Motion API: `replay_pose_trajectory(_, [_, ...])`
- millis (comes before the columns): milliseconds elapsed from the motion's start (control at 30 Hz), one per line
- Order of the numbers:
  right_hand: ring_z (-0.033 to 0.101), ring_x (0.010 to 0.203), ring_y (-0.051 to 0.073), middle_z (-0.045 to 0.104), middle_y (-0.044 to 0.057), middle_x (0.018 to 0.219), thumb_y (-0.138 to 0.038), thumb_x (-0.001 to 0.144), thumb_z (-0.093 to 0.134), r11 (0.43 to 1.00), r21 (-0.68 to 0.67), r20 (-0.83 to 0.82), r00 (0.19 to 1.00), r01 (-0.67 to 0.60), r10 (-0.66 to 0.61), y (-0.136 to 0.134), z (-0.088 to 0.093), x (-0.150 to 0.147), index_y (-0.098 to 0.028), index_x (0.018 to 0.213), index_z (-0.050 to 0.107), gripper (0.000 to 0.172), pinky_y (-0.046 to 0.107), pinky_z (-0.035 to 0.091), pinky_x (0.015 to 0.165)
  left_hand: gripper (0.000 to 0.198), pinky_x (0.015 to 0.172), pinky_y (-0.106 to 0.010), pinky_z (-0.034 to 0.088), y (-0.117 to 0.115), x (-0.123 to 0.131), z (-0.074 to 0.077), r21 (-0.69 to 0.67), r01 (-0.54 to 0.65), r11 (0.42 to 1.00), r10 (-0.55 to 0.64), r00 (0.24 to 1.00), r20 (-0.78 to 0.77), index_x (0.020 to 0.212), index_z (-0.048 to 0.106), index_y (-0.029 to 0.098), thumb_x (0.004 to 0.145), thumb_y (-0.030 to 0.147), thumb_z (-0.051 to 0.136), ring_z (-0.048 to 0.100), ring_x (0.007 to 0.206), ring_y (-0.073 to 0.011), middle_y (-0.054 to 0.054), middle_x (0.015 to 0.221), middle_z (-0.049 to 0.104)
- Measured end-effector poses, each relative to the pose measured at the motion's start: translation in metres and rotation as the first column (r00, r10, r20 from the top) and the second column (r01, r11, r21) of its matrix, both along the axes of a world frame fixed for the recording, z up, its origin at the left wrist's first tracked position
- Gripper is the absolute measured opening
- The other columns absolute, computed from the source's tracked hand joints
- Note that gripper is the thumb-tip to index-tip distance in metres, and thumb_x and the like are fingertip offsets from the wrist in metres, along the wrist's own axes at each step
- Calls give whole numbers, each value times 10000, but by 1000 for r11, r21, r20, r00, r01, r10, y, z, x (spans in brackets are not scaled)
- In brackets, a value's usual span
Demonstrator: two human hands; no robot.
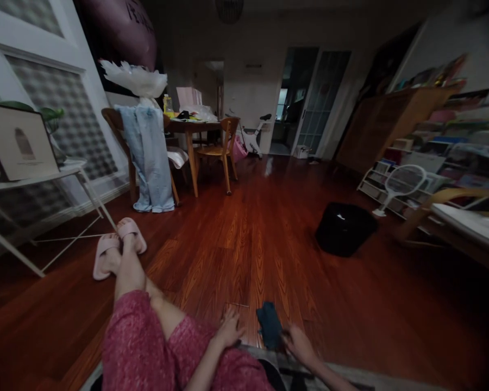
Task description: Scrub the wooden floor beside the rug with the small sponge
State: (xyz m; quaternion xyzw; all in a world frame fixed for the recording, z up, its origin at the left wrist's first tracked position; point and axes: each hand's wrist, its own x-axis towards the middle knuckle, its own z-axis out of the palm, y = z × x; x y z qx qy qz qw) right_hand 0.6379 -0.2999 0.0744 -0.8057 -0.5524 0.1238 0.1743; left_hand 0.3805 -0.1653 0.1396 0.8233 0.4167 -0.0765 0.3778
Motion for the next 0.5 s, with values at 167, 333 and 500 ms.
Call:
replay_pose_trajectory(167, [412, 1416, 264, 462, 100, 1531, -373, 917, 460, 989, -31, 67, 987, -143, 145, 4, -20, -25, -248, 1434, 534, 537, 428, 355, 1155, 684, 1234, -448, 130, -5, 7, 4, 14, 12, 1000, -12, 999, -40, 1493, 414, 89, 890, 400, 505, 75, 1530, -292, -160, 1640, 209])
replay_pose_trajectory(333, [263, 1497, 212, 290, 32, 1634, -356, 954, 378, 973, 10, 89, 969, -232, 230, -7, -73, -40, -300, 1542, 350, 592, 426, 276, 1200, 697, 1227, -467, 164, -9, -1, 10, 50, 4, 999, 0, 997, -78, 1504, 406, 111, 876, 410, 462, 64, 1532, -282, -123, 1650, 194])
replay_pose_trajectory(500, [336, 1462, 226, 410, 91, 1570, -240, 921, 353, 998, 48, 180, 983, -29, 20, 18, -67, 24, -229, 1431, 531, 540, 427, 277, 1189, 740, 1222, -489, 173, -9, 2, 14, 75, 15, 997, -4, 989, -145, 1541, 337, 109, 875, 412, 446, 60, 1531, -286, -121, 1657, 147])
